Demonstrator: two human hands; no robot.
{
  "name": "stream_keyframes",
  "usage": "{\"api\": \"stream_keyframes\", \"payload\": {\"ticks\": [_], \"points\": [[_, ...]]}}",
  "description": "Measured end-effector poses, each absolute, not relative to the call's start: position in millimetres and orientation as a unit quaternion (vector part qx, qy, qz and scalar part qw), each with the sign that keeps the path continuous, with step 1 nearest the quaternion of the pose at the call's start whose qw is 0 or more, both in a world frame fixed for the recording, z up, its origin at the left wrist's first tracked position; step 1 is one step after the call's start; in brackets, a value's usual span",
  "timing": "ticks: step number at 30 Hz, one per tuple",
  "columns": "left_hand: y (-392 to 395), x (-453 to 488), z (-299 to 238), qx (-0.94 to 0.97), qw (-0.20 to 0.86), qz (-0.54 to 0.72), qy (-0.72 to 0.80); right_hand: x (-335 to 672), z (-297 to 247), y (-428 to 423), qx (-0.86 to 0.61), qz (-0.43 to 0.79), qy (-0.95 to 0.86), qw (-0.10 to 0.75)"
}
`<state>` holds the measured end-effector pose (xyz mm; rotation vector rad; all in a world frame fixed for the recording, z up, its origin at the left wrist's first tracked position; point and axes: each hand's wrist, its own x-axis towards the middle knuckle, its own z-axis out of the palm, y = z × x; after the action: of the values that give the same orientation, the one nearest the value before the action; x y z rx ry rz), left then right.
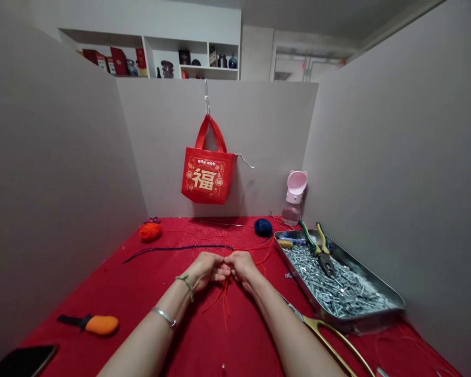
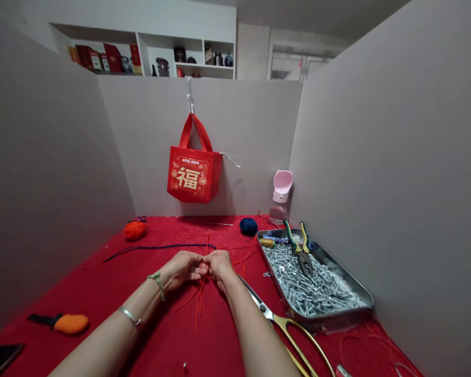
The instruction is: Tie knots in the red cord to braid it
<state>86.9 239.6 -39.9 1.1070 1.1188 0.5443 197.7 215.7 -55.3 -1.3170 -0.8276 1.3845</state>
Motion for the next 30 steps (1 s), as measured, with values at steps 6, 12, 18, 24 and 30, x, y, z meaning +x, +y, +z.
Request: {"api": "stream_keyframes", "payload": {"ticks": [6,12,18,24,30], "points": [[244,81,-42,0.522,0.653,0.246,0.491,201,-58,216,-0.536,0.581,-0.357,0.498],[249,81,-46,0.519,0.648,0.254,0.496,198,-62,220,-0.555,0.575,-0.366,0.477],[248,80,-49,0.511,0.637,0.288,0.5,197,-64,218,-0.548,0.571,-0.392,0.468],[248,84,-51,0.497,0.623,0.326,0.508,201,-59,209,-0.552,0.553,-0.442,0.441],[255,83,-52,0.446,0.651,0.29,0.542,206,-61,213,-0.577,0.422,-0.559,0.422]]}}
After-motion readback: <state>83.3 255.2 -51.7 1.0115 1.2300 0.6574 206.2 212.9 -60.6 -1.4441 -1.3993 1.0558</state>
